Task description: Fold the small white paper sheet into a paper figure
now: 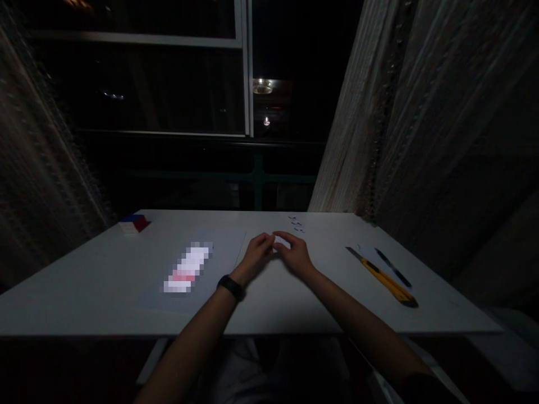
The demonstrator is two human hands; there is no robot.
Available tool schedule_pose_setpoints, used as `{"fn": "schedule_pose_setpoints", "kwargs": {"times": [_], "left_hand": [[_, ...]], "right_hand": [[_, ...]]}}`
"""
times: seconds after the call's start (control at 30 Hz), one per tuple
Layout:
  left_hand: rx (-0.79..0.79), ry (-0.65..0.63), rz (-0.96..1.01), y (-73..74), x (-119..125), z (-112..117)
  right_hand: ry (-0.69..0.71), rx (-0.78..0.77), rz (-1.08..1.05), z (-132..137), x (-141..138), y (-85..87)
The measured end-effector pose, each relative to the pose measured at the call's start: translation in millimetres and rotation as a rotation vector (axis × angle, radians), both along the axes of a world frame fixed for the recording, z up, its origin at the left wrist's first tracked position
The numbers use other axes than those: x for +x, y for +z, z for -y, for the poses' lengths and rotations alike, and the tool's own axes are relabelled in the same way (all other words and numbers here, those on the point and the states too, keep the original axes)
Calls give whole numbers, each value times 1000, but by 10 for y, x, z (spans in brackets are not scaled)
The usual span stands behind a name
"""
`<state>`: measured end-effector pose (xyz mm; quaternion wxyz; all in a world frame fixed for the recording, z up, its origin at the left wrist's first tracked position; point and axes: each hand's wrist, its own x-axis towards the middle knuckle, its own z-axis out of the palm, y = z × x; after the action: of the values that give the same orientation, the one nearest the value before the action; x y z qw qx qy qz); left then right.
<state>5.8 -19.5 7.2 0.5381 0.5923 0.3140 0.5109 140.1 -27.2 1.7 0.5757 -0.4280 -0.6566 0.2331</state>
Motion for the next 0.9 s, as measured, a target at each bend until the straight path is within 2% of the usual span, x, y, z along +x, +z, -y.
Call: {"fn": "schedule_pose_setpoints", "kwargs": {"times": [0.3,0.57,0.73,0.9], "left_hand": [[204,189,-211,38,16,10],[289,267,-317,31,5,33],[267,261,-356,41,-13,27],[250,209,-376,22,-39,-41]], "right_hand": [[39,19,7,12,19,-4],[49,54,-28,-36,39,-14],[77,-28,-130,-74,52,-2],[243,-190,-243,-80,109,11]]}}
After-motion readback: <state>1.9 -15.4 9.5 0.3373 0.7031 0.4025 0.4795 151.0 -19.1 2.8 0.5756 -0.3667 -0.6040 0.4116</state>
